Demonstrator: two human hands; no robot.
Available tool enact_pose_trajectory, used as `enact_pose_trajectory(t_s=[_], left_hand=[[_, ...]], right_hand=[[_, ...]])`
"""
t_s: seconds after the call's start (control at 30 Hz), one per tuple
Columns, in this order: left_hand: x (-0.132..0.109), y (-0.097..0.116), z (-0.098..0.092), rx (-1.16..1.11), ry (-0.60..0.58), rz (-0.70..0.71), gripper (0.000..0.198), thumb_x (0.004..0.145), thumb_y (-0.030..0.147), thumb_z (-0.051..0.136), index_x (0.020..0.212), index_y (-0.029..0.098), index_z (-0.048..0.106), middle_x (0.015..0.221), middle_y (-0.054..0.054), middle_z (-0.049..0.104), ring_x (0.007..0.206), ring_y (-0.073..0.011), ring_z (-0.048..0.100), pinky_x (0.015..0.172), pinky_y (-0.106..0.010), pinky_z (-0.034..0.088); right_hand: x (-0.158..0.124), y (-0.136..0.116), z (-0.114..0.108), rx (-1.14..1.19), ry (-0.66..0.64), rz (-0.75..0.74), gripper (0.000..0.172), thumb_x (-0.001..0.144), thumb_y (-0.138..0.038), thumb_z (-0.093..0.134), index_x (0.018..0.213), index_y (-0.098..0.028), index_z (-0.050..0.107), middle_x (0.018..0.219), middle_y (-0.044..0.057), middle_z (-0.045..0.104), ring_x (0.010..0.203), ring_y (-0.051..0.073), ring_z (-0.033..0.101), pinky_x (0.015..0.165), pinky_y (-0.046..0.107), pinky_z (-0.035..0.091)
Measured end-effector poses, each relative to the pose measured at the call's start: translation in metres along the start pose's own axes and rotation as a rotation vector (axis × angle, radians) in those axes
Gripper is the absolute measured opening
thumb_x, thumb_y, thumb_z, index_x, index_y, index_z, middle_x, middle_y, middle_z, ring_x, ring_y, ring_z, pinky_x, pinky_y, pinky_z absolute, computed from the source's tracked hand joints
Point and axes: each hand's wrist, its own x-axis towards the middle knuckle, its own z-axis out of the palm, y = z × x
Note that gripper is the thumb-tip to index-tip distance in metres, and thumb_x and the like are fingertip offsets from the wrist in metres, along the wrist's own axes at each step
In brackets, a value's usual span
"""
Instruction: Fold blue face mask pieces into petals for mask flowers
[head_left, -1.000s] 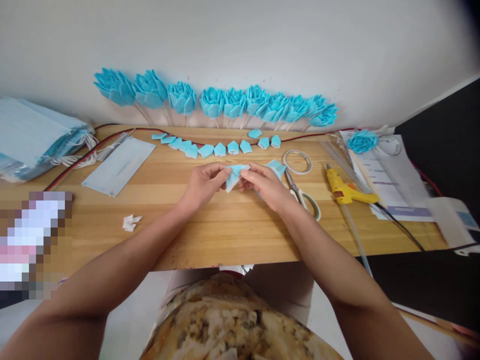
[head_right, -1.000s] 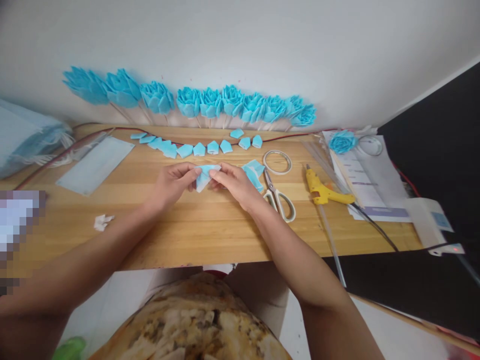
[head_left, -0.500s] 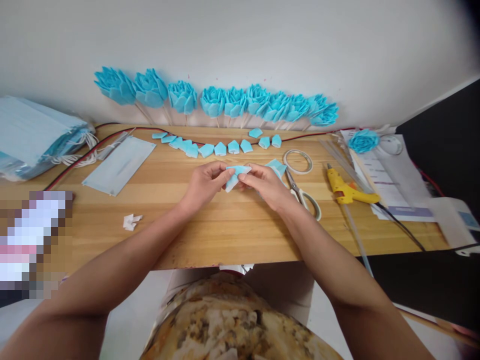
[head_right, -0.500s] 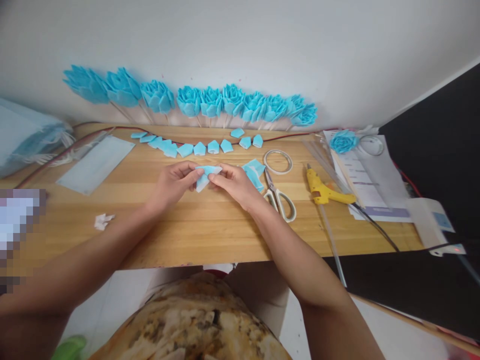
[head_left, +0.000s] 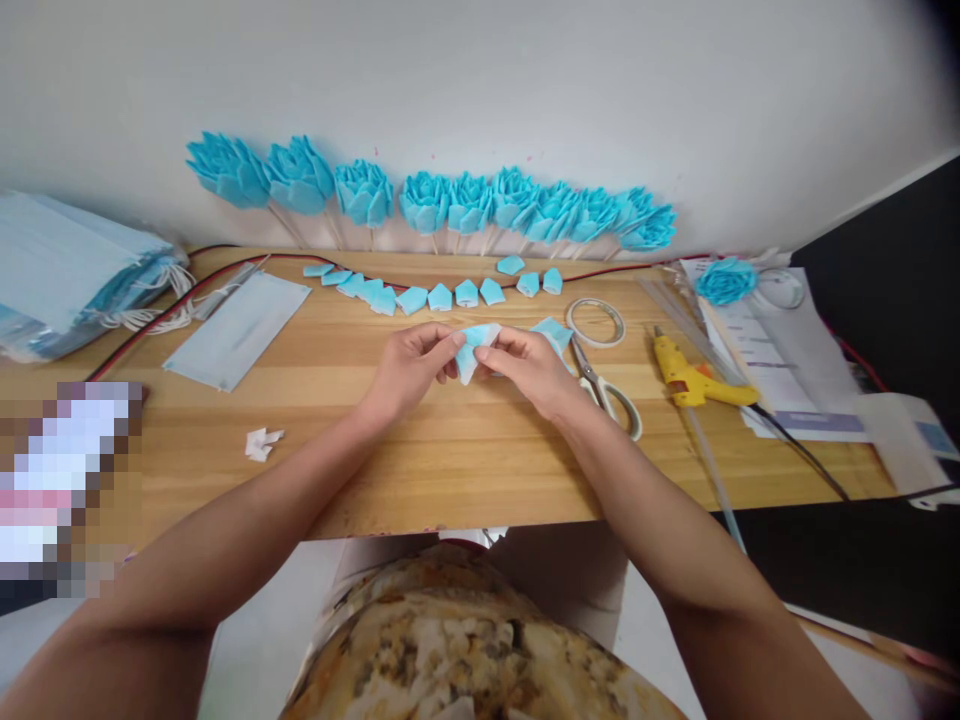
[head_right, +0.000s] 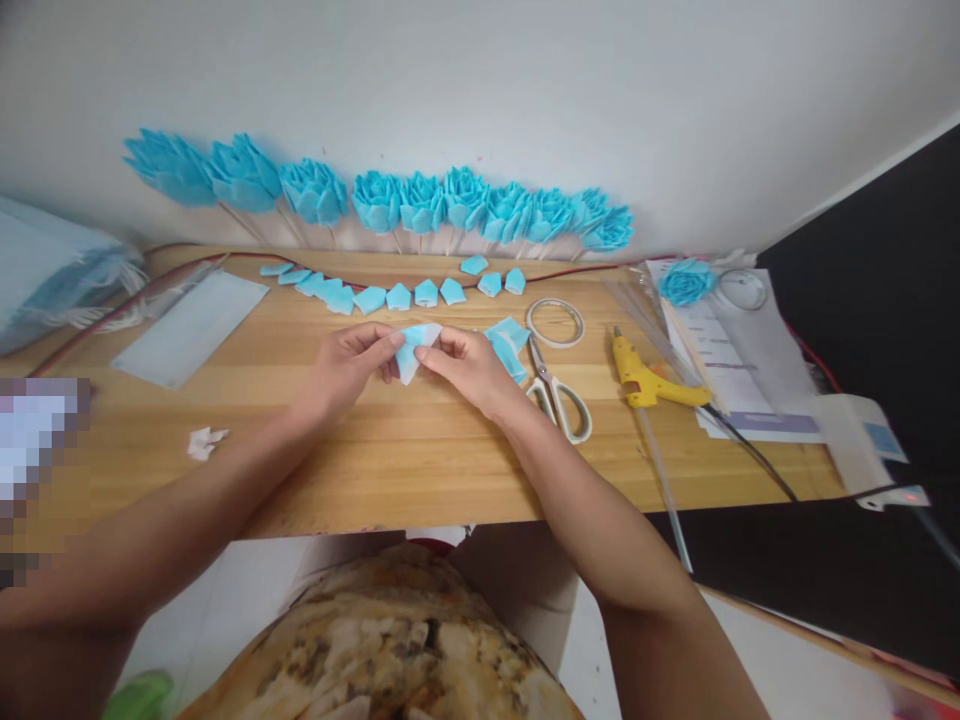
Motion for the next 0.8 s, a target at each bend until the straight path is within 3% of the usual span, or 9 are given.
enact_pose_trajectory(t_s=[0.37,0.67,0.8], left_hand=[[0.0012,0.0006,-0.0019,0.056,-0.029,-0.015,0.034,0.075,0.047,0.082,0.070,0.017,0.068,0.060,0.000,0.065,0.056,-0.0097,0.055,0.055,-0.022,0.044],[-0.0001,-0.0002,-0.0013,0.081,-0.064,-0.026,0.024,0.077,0.039,0.077,0.071,0.017,0.068,0.061,0.000,0.064,0.056,-0.0096,0.053,0.053,-0.022,0.040],[0.0009,0.0020,-0.0008,0.028,-0.069,-0.055,0.025,0.076,0.038,0.079,0.068,0.017,0.067,0.060,0.001,0.064,0.055,-0.0091,0.053,0.054,-0.022,0.043]], right_hand=[[0.0002,-0.0004,-0.0005,-0.076,-0.016,-0.051,0.034,0.076,-0.050,0.077,0.070,-0.019,0.063,0.067,-0.003,0.059,0.066,0.012,0.050,0.064,0.028,0.040],[0.0008,-0.0024,-0.0012,0.041,0.030,-0.065,0.034,0.075,-0.052,0.080,0.076,-0.021,0.065,0.068,-0.003,0.062,0.068,0.013,0.057,0.069,0.029,0.050],[0.0028,0.0024,-0.0033,0.018,0.098,-0.112,0.026,0.083,-0.047,0.070,0.079,-0.022,0.067,0.072,-0.001,0.065,0.070,0.014,0.061,0.070,0.030,0.054]])
